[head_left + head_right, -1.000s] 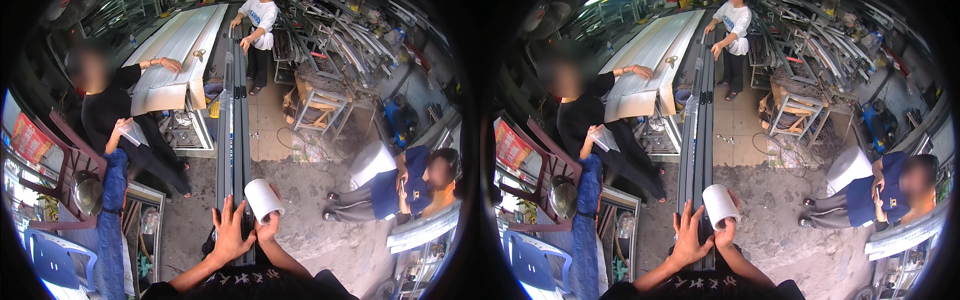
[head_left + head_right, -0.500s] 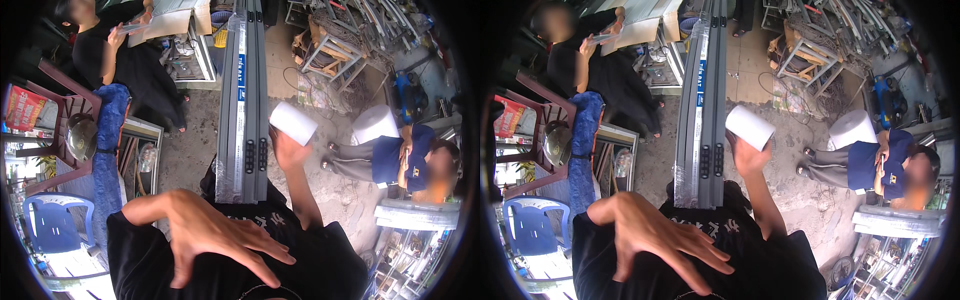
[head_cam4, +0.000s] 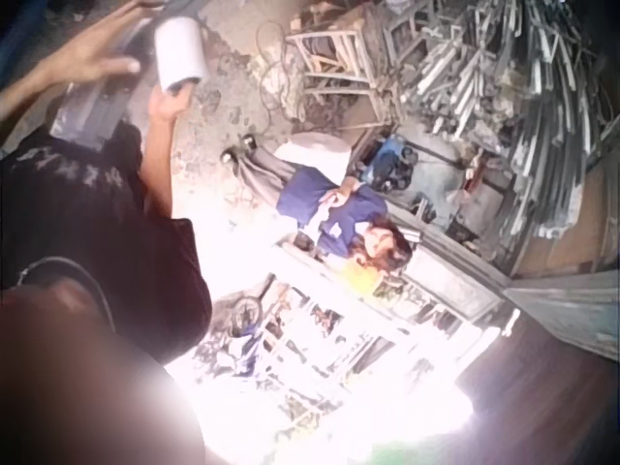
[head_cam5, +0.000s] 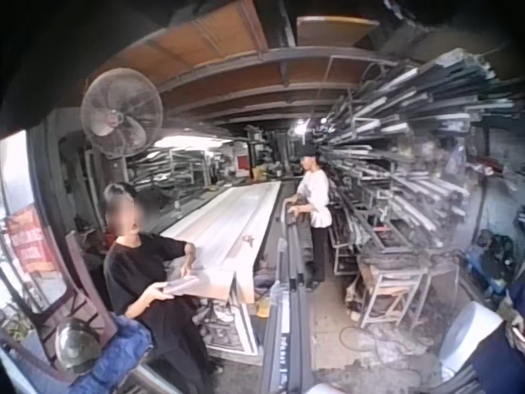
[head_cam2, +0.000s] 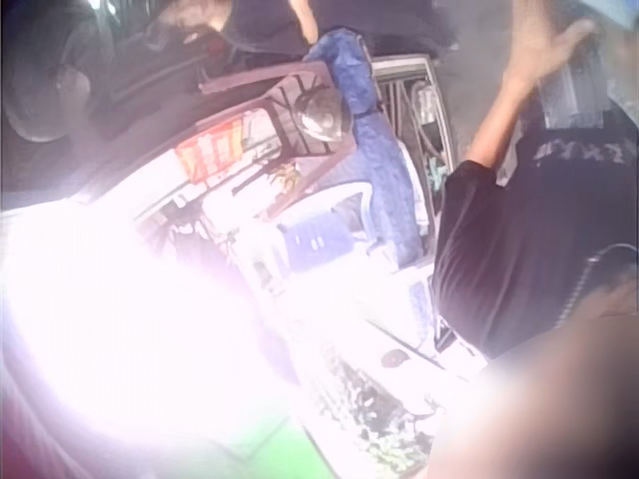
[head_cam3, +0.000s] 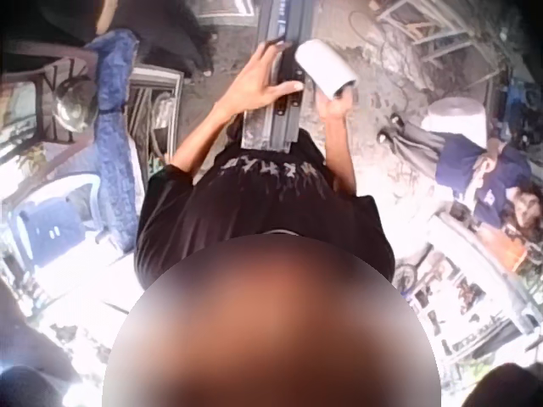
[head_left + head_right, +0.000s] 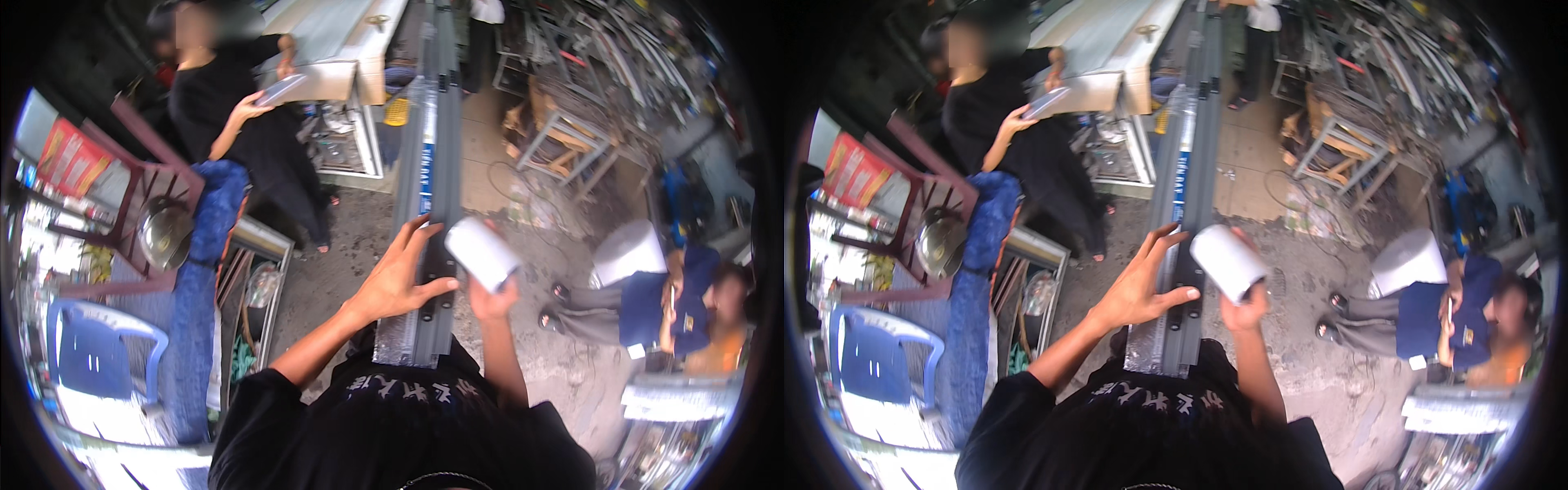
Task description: The person gathers long metal profiles, aligns them, and wraps them with plastic film and tape. They retrieve a roll of tape, cut it, and secure the wrapped bundle while others stand nearby.
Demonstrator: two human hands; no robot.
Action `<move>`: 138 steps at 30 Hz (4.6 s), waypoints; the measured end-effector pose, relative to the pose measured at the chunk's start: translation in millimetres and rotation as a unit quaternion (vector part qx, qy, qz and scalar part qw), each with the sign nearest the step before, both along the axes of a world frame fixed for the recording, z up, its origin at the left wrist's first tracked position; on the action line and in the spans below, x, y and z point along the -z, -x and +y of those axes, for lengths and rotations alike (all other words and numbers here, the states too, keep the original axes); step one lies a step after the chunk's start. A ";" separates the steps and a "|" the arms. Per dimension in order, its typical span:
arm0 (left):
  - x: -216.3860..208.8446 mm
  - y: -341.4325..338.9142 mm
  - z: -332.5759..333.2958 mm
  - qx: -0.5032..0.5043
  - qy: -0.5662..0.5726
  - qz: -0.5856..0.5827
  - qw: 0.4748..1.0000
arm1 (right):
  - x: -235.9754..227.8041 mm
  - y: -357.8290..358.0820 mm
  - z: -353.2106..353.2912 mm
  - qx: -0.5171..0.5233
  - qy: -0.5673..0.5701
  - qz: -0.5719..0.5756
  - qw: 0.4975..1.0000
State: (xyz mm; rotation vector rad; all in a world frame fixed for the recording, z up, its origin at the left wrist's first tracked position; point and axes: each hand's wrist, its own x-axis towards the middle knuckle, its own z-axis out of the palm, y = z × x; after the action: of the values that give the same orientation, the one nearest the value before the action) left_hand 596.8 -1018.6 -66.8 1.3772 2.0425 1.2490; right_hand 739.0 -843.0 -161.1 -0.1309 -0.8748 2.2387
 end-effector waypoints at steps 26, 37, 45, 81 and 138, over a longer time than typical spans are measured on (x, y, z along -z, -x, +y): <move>40.0 -64.6 20.1 -0.124 -0.020 -0.074 0.989 | -4.5 -0.3 -45.4 0.069 -0.167 -0.119 0.976; 43.8 -73.1 12.1 -0.126 0.063 0.058 0.988 | -0.7 -4.9 -50.9 0.076 -0.180 -0.118 0.974; 39.1 -67.9 8.0 -0.110 0.015 -0.016 0.994 | -4.2 0.2 -61.4 0.100 -0.173 -0.115 0.973; 90.6 -50.6 -71.9 -0.196 0.005 -0.377 0.905 | 20.3 6.5 -44.2 0.167 0.022 -0.017 0.986; 28.0 -30.4 23.7 -0.088 0.103 0.116 0.984 | 27.0 61.9 0.9 0.113 -0.026 0.013 0.993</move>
State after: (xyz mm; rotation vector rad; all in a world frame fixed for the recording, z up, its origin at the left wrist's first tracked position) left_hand 627.2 -994.9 -94.8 1.3203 2.4230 0.9449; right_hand 677.1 -842.1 -188.1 -0.1667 -0.8589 2.0021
